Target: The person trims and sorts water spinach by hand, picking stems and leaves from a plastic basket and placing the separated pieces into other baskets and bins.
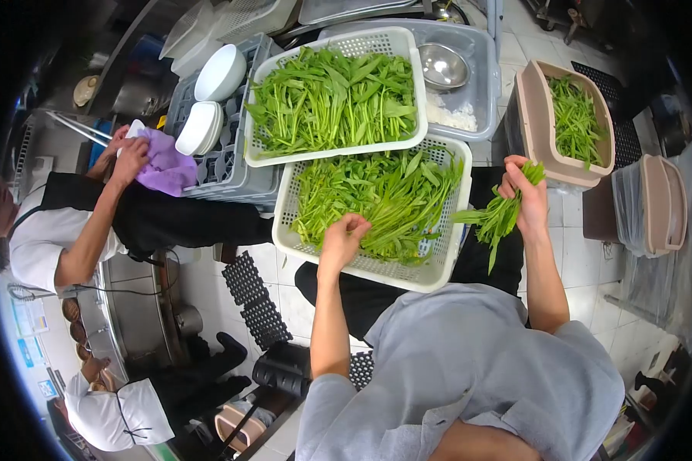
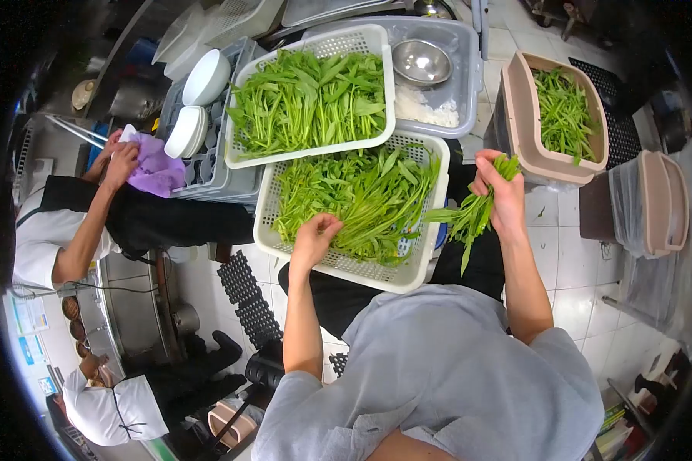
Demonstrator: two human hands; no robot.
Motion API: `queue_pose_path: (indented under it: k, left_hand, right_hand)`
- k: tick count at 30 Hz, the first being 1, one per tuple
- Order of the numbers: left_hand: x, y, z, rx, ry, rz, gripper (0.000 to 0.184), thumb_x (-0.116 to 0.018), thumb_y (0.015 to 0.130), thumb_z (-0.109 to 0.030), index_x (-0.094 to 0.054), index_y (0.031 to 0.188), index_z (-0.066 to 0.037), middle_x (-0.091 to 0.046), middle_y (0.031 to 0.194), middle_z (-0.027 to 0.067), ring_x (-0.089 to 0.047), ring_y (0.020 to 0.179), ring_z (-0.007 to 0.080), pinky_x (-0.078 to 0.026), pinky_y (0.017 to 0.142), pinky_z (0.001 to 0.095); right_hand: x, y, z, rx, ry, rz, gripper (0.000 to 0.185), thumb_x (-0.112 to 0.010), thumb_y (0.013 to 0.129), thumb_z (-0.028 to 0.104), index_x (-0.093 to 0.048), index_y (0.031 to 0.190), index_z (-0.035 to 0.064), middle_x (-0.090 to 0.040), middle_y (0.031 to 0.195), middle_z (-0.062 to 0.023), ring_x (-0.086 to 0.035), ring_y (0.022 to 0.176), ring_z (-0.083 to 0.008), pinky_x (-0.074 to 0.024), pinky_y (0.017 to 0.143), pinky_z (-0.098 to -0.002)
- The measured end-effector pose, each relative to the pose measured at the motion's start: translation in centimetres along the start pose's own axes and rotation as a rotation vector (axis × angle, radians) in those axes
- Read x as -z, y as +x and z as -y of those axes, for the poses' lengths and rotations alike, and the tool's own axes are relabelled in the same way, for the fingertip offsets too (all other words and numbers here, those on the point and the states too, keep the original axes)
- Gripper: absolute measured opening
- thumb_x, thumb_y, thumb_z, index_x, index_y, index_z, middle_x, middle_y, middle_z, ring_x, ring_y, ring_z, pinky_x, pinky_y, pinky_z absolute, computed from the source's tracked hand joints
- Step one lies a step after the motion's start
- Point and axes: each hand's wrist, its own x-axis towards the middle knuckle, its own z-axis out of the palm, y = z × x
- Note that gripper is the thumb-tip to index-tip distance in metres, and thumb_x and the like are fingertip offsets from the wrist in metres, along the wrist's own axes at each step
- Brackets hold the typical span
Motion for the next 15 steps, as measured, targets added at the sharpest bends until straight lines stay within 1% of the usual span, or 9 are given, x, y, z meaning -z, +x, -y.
queue_pose_path:
  k: [1,4,5,6,8,9,11,12,15]
  left_hand:
    - [0.6,-0.2,-0.1,-0.043,-0.014,-0.032,0.019,-0.069,0.088,-0.017,-0.068,0.098,-0.001,-0.071,0.09,0.0135,-0.067,0.084,0.0203,-0.05,0.077,0.0325]
    - [2.0,-0.5,-0.5,-0.128,-0.015,-0.151,0.019,-0.068,0.089,-0.016,-0.067,0.099,0.0,-0.071,0.09,0.0129,-0.066,0.084,0.0194,-0.049,0.077,0.0316]
    - [2.4,-0.7,-0.7,-0.111,-0.09,-0.162,0.016,-0.067,0.09,-0.013,-0.067,0.1,0.0,-0.071,0.091,0.0088,-0.064,0.08,0.015,-0.048,0.074,0.0279]
    - [2.8,-1.0,-1.2,-0.109,-0.092,-0.163,0.016,-0.067,0.09,-0.013,-0.067,0.1,0.0,-0.071,0.091,0.0088,-0.064,0.08,0.015,-0.048,0.074,0.0279]
    - [3.6,-1.5,-2.3,-0.056,-0.198,-0.184,0.015,-0.067,0.09,-0.011,-0.067,0.101,0.0,-0.069,0.092,0.0041,-0.06,0.078,0.0096,-0.046,0.07,0.0238]
    - [3.9,-1.9,-3.0,-0.001,-0.241,-0.17,0.017,-0.066,0.091,-0.008,-0.066,0.105,0.002,-0.068,0.093,0.0036,-0.061,0.086,0.0104,-0.047,0.08,0.0233]
    - [4.1,-2.3,-3.3,-0.014,-0.254,-0.168,0.016,-0.066,0.092,-0.008,-0.066,0.105,0.002,-0.068,0.093,0.004,-0.061,0.086,0.0104,-0.047,0.08,0.0234]
    - [4.1,-2.4,-3.4,-0.027,-0.268,-0.165,0.016,-0.065,0.092,-0.008,-0.066,0.105,0.002,-0.068,0.093,0.0043,-0.061,0.085,0.0103,-0.047,0.08,0.0235]
    - [3.9,-2.9,-4.0,-0.074,-0.263,-0.144,0.015,-0.063,0.094,-0.008,-0.065,0.106,0.002,-0.068,0.092,0.0045,-0.061,0.086,0.01,-0.047,0.08,0.0233]
  right_hand:
    - [-0.2,0.1,0.0,0.006,-0.032,0.017,0.019,-0.068,0.09,0.011,-0.061,0.104,0.0016,-0.047,0.069,0.0014,-0.039,0.054,-0.0078,-0.0353,0.053,-0.0254]
    - [-1.0,-0.1,0.0,0.02,-0.111,0.045,0.018,-0.068,0.089,0.01,-0.063,0.105,0.0006,-0.051,0.071,0.002,-0.039,0.054,-0.0059,-0.035,0.053,-0.024]
    - [-1.3,-0.1,0.0,0.031,-0.159,0.06,0.018,-0.069,0.089,0.009,-0.065,0.104,0.0003,-0.052,0.072,0.0028,-0.04,0.055,-0.0048,-0.0348,0.052,-0.0232]
    - [-1.6,-0.2,-0.2,0.029,-0.161,0.06,0.018,-0.069,0.089,0.009,-0.065,0.104,0.0003,-0.052,0.072,0.0028,-0.04,0.055,-0.0048,-0.0348,0.052,-0.0232]
    - [-2.3,-0.4,-0.4,0.05,-0.386,0.104,0.014,-0.07,0.089,0.01,-0.068,0.1,0.0012,-0.054,0.071,0.0049,-0.042,0.057,-0.0023,-0.0343,0.052,-0.0225]
    - [-3.0,-0.6,-0.3,0.028,-0.468,0.148,0.014,-0.071,0.088,0.011,-0.069,0.099,0.0025,-0.057,0.072,0.0055,-0.046,0.061,-0.002,-0.0374,0.054,-0.0217]
    - [-4.8,-0.9,-1.2,0.191,-0.737,0.286,0.014,-0.073,0.087,0.015,-0.073,0.098,0.0056,-0.072,0.088,-0.0018,-0.064,0.078,-0.0092,-0.05,0.074,-0.0251]
    - [-6.6,-1.4,-0.6,0.203,-0.914,0.39,0.016,-0.073,0.087,0.018,-0.073,0.097,0.0047,-0.073,0.092,-0.0037,-0.066,0.083,-0.0126,-0.0513,0.079,-0.0275]
    - [-9.7,-1.3,-3.0,0.474,-0.99,0.694,0.018,-0.074,0.082,0.016,-0.073,0.098,0.0066,-0.073,0.09,-0.0107,-0.07,0.081,-0.0247,-0.0536,0.075,-0.0347]
